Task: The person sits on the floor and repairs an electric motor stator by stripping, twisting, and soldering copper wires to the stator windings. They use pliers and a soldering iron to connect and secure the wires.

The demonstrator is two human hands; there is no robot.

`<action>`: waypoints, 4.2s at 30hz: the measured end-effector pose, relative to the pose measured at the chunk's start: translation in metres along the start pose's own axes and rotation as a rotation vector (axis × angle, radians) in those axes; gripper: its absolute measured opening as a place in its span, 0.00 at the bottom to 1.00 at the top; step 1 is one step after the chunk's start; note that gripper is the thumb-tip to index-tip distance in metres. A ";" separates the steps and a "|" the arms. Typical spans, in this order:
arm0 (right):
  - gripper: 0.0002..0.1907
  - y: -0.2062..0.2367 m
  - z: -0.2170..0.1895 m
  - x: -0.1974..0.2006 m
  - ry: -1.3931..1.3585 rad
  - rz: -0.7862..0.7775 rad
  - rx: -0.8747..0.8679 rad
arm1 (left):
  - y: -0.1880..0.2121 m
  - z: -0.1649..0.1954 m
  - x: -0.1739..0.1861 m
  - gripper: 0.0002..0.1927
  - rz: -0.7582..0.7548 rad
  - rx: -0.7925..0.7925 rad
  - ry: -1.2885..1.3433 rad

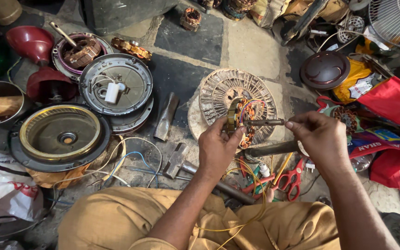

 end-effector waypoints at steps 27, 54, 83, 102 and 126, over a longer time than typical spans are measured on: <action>0.10 -0.046 -0.005 -0.021 0.063 -0.312 0.041 | -0.008 -0.023 0.009 0.13 0.027 0.183 0.052; 0.12 -0.053 0.004 -0.030 -0.112 -0.351 0.010 | -0.012 -0.031 0.014 0.12 0.050 0.174 -0.001; 0.18 -0.050 -0.013 -0.027 0.198 -0.270 0.057 | -0.014 -0.031 0.020 0.14 0.034 0.210 -0.143; 0.17 -0.063 -0.047 -0.033 0.288 -0.242 0.155 | -0.021 -0.009 -0.012 0.08 0.058 -0.196 -0.602; 0.11 -0.053 -0.041 -0.025 0.350 -0.228 0.247 | -0.022 -0.033 -0.011 0.10 0.147 -0.404 -0.439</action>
Point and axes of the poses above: each hand's wrist, its own y-axis away from the middle knuckle, its own x-axis out of the back of the hand, z = x × y, the point moved 6 cm from there along -y, towards the middle knuckle, and after that the axes turned 10 degrees about y, right-handed, at the moved point
